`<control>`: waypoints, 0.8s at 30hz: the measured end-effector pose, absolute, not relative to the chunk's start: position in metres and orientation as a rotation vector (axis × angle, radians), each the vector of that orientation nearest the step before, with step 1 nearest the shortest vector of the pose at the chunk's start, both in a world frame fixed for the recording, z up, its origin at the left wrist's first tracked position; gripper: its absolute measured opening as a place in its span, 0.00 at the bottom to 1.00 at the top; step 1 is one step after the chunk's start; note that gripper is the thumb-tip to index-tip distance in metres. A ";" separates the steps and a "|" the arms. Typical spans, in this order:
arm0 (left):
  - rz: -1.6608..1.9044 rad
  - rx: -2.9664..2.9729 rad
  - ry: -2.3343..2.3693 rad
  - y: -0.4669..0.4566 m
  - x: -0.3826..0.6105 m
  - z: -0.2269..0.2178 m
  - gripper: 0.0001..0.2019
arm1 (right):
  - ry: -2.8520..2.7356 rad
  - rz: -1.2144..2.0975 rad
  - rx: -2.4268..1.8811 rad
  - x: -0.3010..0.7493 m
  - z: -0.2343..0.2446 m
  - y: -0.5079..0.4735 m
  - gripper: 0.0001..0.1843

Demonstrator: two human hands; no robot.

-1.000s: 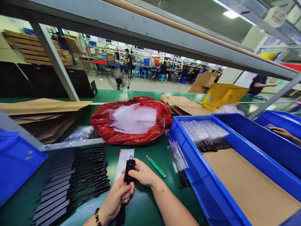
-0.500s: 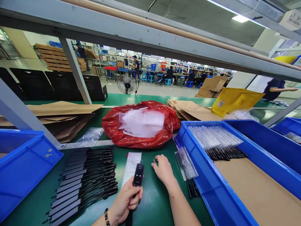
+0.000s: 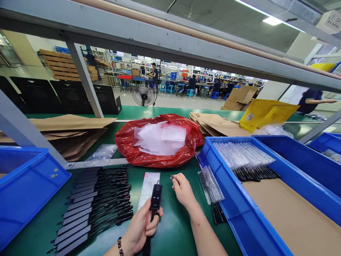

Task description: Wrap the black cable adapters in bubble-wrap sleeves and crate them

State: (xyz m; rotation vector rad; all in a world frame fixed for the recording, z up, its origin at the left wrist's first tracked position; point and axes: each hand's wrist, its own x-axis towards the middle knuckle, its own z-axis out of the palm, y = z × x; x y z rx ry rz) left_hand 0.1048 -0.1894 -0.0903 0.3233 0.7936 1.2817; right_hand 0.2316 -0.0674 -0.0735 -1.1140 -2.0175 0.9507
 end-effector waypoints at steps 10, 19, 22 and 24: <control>1.335 0.311 0.808 -0.187 0.101 -0.091 0.20 | -2.313 0.546 -1.107 0.214 -0.067 -0.096 0.19; 1.335 0.353 0.824 -0.189 0.103 -0.090 0.20 | -2.352 0.352 -1.145 0.208 -0.075 -0.098 0.21; 1.338 0.361 0.818 -0.189 0.103 -0.090 0.19 | -2.348 0.350 -1.146 0.208 -0.075 -0.098 0.21; 1.337 0.360 0.813 -0.189 0.103 -0.090 0.19 | -2.341 0.345 -1.138 0.208 -0.075 -0.098 0.21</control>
